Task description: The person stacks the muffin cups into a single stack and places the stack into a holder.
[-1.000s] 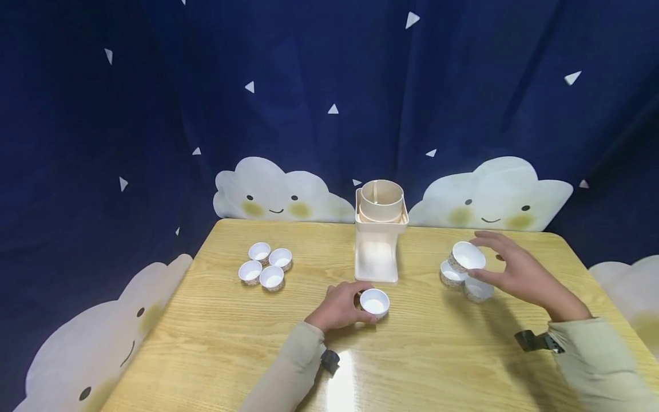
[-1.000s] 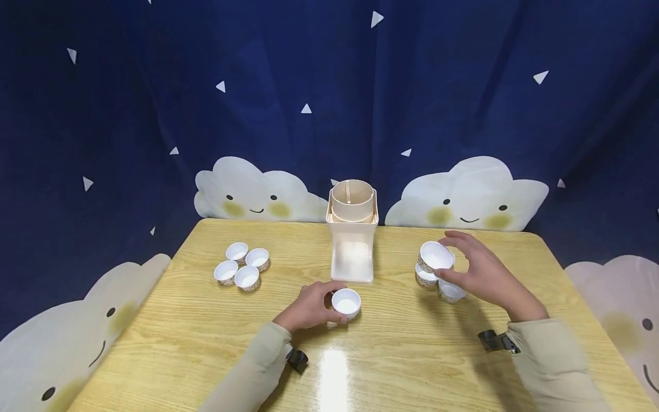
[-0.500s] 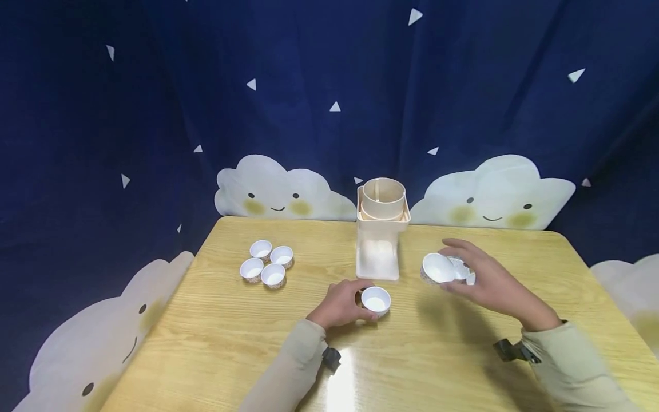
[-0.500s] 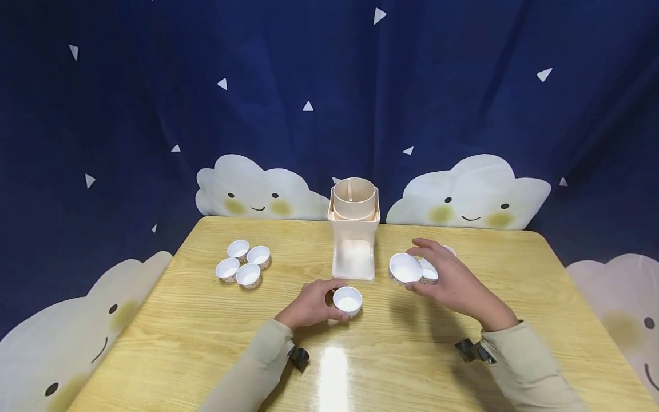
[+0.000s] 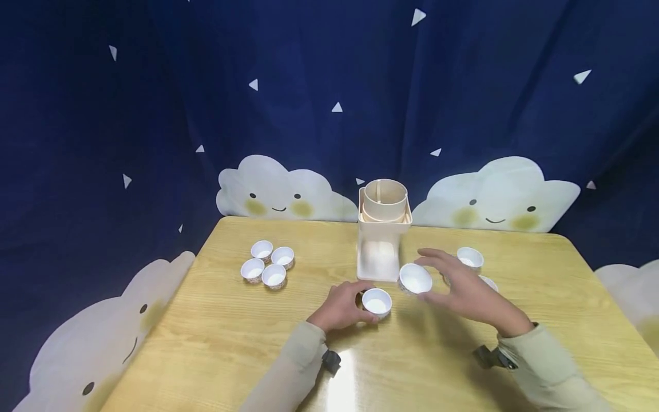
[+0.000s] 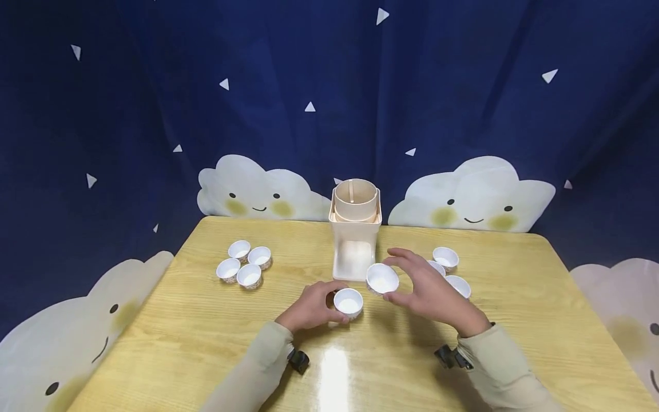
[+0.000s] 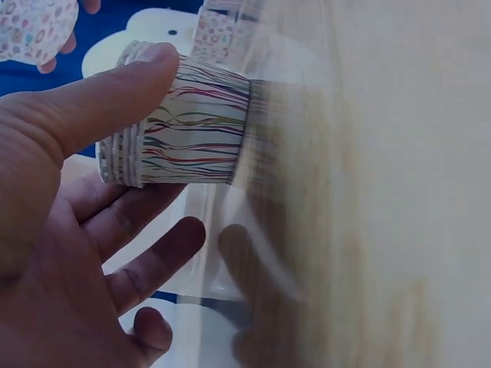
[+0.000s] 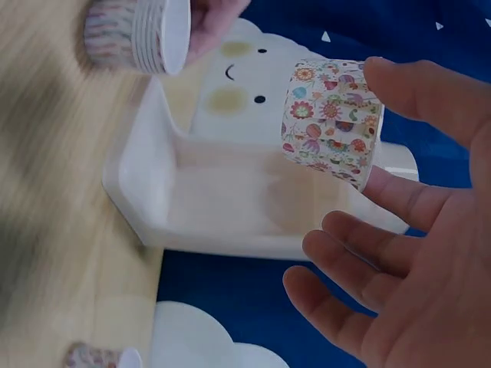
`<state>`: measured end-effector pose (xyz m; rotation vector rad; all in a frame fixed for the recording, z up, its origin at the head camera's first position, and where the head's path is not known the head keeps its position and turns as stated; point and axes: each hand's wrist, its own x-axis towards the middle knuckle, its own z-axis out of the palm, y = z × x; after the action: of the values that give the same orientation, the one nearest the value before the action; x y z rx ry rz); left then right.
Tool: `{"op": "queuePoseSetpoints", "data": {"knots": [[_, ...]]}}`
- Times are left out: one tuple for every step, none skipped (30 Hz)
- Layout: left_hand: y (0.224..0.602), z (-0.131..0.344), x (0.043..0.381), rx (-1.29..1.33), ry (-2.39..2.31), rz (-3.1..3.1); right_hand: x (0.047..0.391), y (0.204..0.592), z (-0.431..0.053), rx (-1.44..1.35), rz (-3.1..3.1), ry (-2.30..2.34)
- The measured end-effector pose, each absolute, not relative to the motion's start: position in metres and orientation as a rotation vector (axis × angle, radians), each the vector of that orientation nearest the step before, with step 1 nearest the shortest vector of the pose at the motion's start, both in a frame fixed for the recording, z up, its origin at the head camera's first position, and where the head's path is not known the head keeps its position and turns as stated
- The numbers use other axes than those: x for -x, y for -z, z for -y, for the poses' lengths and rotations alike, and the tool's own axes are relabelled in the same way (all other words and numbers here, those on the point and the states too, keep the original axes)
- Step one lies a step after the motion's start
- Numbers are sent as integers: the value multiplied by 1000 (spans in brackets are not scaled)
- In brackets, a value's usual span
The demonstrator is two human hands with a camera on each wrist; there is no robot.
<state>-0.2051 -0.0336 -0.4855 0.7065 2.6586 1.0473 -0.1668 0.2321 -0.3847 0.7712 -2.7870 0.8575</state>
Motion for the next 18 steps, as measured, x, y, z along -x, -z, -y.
{"op": "queuePoseSetpoints", "data": {"knots": [[485, 34, 206, -713, -1054, -2658, 167, 386, -230, -777, 2789, -856], [485, 34, 206, -716, -1058, -2657, 168, 387, -228, -784, 2790, -856], [485, 35, 207, -719, -1063, -2653, 169, 389, -225, -791, 2793, -862], [485, 34, 208, -722, -1063, -2646, 169, 390, -224, -798, 2797, -856], [484, 34, 208, -729, -1068, -2640, 169, 391, -223, -803, 2800, -853], [484, 34, 209, -732, -1070, -2634, 169, 393, -222, -809, 2797, -843], [484, 33, 209, -735, -1070, -2633, 170, 394, -221, -816, 2791, -835], [483, 33, 209, -736, -1067, -2634, 170, 395, -220, -824, 2784, -834], [482, 33, 210, -737, -1070, -2633, 170, 395, -219, -830, 2777, -831], [482, 33, 210, -739, -1068, -2635, 170, 396, -218, -836, 2770, -830], [482, 34, 211, -739, -1070, -2636, 170, 396, -217, -842, 2766, -829], [481, 34, 211, -738, -1069, -2636, 171, 395, -216, -845, 2763, -831], [481, 34, 211, -735, -1069, -2636, 170, 395, -215, -853, 2758, -832], [481, 34, 211, -732, -1065, -2638, 170, 395, -214, -855, 2761, -833], [482, 34, 211, -729, -1063, -2640, 169, 395, -214, -853, 2765, -834], [483, 34, 210, -731, -1059, -2642, 169, 396, -213, -851, 2769, -835], [484, 34, 210, -733, -1054, -2643, 168, 396, -212, -850, 2772, -834], [484, 34, 209, -737, -1048, -2646, 167, 397, -212, -849, 2772, -828]]}}
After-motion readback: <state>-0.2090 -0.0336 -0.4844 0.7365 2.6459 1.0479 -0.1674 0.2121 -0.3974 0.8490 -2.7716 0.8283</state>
